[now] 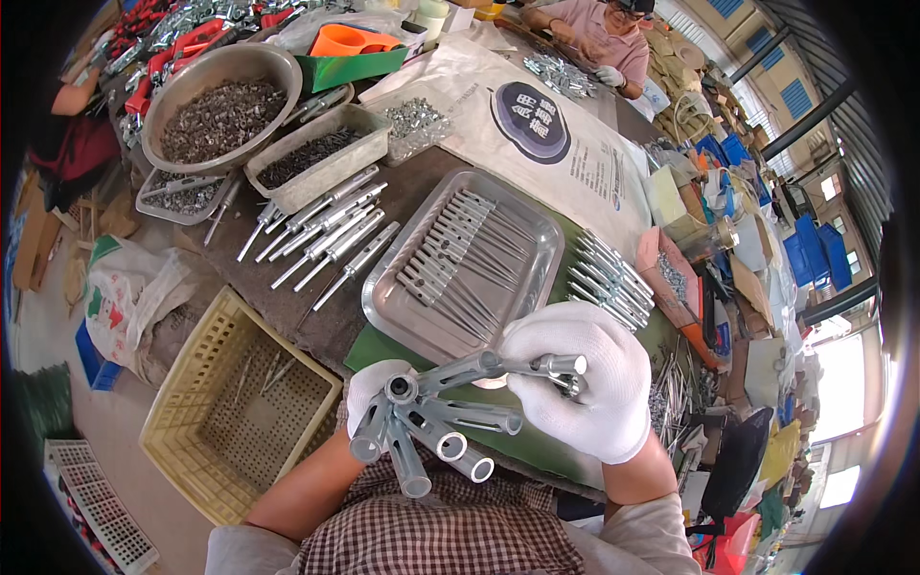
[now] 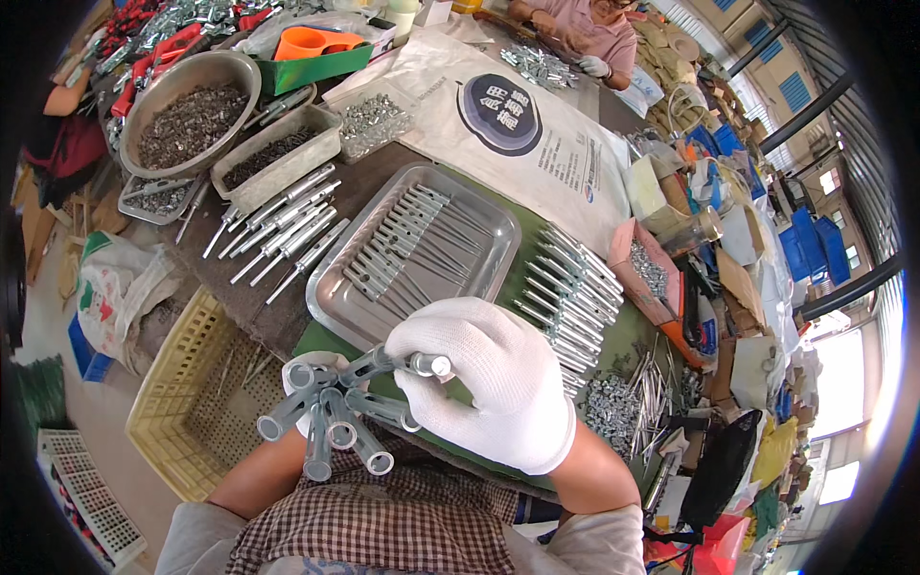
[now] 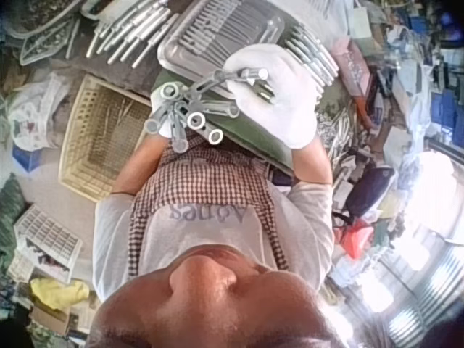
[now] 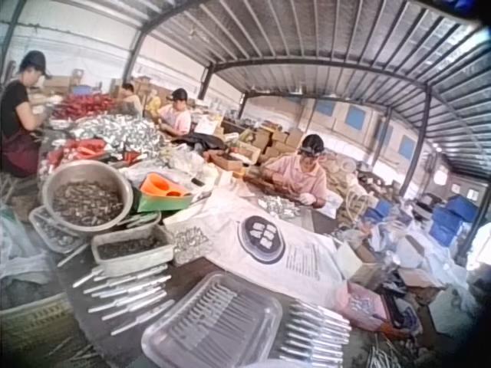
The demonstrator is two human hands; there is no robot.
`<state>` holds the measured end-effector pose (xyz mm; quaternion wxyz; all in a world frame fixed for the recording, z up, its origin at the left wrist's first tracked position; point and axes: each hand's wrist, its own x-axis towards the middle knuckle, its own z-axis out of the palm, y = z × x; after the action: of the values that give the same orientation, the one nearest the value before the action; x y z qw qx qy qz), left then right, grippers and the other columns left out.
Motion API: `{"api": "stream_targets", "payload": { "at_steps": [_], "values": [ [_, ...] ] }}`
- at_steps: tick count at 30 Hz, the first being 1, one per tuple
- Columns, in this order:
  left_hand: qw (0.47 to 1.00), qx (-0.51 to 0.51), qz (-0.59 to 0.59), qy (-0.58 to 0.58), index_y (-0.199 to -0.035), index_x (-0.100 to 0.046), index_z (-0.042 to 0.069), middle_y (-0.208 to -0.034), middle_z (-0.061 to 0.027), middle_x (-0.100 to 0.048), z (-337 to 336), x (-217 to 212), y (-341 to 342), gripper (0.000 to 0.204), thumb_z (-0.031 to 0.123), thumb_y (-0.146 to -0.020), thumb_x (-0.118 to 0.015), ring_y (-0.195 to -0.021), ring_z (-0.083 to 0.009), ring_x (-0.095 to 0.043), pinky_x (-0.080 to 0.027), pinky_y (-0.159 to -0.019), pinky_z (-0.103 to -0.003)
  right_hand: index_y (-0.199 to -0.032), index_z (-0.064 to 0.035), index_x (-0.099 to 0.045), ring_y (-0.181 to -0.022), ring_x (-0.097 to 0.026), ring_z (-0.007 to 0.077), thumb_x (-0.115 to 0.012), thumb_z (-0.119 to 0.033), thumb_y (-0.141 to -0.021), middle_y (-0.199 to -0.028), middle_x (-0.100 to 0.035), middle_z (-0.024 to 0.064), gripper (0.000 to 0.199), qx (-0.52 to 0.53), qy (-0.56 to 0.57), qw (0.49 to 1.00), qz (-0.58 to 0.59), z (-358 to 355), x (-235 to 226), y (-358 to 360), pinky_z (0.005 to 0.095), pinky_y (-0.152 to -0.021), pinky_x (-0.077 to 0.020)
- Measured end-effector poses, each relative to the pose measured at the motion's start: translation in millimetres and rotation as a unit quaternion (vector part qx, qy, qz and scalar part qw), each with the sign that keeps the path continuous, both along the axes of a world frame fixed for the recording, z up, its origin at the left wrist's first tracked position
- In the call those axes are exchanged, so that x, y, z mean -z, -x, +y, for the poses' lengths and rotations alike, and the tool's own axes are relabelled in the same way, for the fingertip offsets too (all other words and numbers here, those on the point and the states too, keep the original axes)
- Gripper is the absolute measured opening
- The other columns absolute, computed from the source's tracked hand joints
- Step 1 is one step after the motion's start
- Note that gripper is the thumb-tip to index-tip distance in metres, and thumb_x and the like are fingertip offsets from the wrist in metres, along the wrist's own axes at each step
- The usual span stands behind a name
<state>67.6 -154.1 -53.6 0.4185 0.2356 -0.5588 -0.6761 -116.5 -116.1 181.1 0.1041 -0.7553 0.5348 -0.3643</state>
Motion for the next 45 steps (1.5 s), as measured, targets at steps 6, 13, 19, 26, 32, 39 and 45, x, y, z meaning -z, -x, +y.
{"api": "stream_targets", "payload": {
  "at_steps": [6,13,19,26,32,39,45],
  "values": [
    [0.999,0.005,0.035,-0.003,-0.090,-0.060,0.002,-0.078,-0.0051,-0.060,0.2,-3.5,-1.3,0.028,0.017,-0.071,-0.074,-0.067,-0.0185,-0.058,-0.049,-0.063,-0.029,-0.094,-0.0061,-0.064,-0.070,-0.063,0.0200,-0.071,0.001,-0.070,-0.087,-0.064,0.0091,0.026,0.018,-0.071,0.994,-0.085,-3.6,3.9,4.0,0.0282,-0.061,-0.0505],
    [1.000,0.007,-0.019,0.009,-0.090,-0.060,0.001,-0.079,-0.0065,-0.061,1.0,-1.7,-2.6,0.029,0.018,-0.071,-0.074,-0.069,-0.0171,-0.060,-0.050,-0.063,-0.029,-0.094,-0.0071,-0.067,-0.083,-0.062,0.0220,-0.075,-0.002,-0.070,-0.093,-0.063,0.0084,0.026,-0.080,-0.125,0.983,-0.111,-9.7,8.6,9.8,0.0300,-0.070,-0.0501],
    [0.976,0.029,0.035,-0.214,-0.087,-0.063,0.001,-0.079,-0.0062,-0.065,3.4,-19.2,-1.5,0.012,0.007,-0.077,-0.067,-0.066,-0.0125,-0.062,-0.051,-0.058,-0.025,-0.096,-0.0082,-0.069,-0.091,-0.061,0.0233,-0.078,-0.008,-0.071,-0.096,-0.063,0.0077,0.027,-0.113,-0.122,0.980,-0.106,-21.5,12.6,12.6,0.0334,-0.079,-0.0486],
    [0.956,-0.093,0.147,-0.235,-0.086,-0.061,-0.003,-0.074,-0.0110,-0.065,9.3,-33.6,5.6,0.012,0.001,-0.077,-0.066,-0.061,-0.0153,-0.062,-0.054,-0.057,-0.027,-0.097,-0.0041,-0.066,-0.086,-0.062,0.0301,-0.061,-0.018,-0.086,-0.092,-0.065,0.0124,0.018,0.041,-0.112,0.993,-0.019,-57.3,68.2,18.8,0.0365,-0.079,-0.0497],
    [0.985,-0.029,0.029,-0.168,-0.091,-0.059,-0.005,-0.077,-0.0131,-0.064,-1.1,-24.1,-0.4,0.015,0.002,-0.078,-0.065,-0.064,-0.0186,-0.064,-0.054,-0.058,-0.027,-0.084,-0.0059,-0.059,-0.080,-0.062,0.0317,-0.061,-0.020,-0.083,-0.083,-0.060,0.0133,0.014,0.092,-0.132,0.961,0.226,-70.2,110.5,-0.9,0.0409,-0.071,-0.0507],
    [0.831,0.160,0.328,-0.421,-0.090,-0.056,-0.003,-0.087,-0.0177,-0.062,1.4,17.6,-4.7,0.025,0.021,-0.092,-0.049,-0.073,-0.0270,-0.064,-0.055,-0.067,-0.038,-0.091,-0.0049,-0.055,-0.078,-0.064,0.0323,-0.064,-0.021,-0.081,-0.083,-0.062,0.0154,0.021,0.088,-0.201,0.949,0.224,-70.5,105.4,-16.2,0.0421,-0.070,-0.0514],
    [0.871,0.119,0.273,-0.391,-0.082,-0.055,0.001,-0.080,-0.0114,-0.060,-1.0,-8.1,-2.9,0.015,0.014,-0.090,-0.052,-0.068,-0.0213,-0.063,-0.056,-0.063,-0.034,-0.094,-0.0076,-0.058,-0.079,-0.063,0.0354,-0.063,-0.023,-0.082,-0.084,-0.065,0.0162,0.020,0.113,-0.231,0.951,0.171,-72.1,109.0,-18.3,0.0453,-0.072,-0.0490]
  ]
}}
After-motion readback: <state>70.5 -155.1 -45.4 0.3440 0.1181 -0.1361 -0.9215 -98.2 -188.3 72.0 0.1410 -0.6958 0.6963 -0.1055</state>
